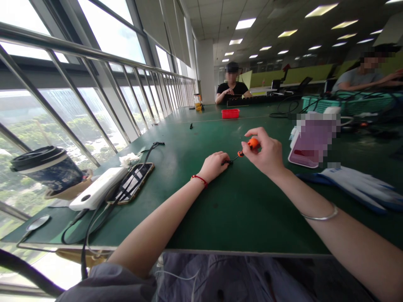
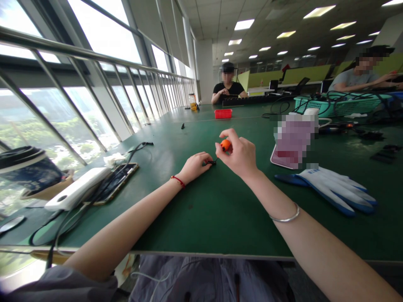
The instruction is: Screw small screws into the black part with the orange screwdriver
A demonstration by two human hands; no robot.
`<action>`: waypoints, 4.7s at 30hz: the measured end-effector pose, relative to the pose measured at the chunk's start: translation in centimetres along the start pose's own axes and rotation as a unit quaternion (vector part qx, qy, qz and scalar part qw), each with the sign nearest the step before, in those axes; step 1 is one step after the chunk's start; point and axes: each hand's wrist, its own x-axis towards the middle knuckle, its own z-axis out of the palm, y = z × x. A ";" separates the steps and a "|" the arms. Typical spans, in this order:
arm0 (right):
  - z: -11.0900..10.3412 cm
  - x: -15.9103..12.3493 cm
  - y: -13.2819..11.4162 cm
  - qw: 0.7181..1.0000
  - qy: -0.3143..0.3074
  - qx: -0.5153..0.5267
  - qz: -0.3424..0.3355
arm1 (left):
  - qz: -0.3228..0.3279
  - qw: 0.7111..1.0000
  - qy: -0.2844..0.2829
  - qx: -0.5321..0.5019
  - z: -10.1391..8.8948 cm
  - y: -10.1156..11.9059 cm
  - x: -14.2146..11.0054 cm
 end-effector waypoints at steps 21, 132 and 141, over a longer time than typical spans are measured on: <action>0.4 -0.1 0.4 0.998 0.028 -0.018 -0.052 | 0.021 1.000 0.005 -0.001 0.2 -0.2 -0.1; 0.7 -0.3 0.2 0.993 0.050 0.012 -0.108 | 0.025 0.999 -0.003 0.022 0.2 -0.3 0.0; 0.7 -0.2 0.1 0.995 0.058 -0.012 -0.085 | 0.017 1.000 0.009 -0.012 0.4 -0.4 0.0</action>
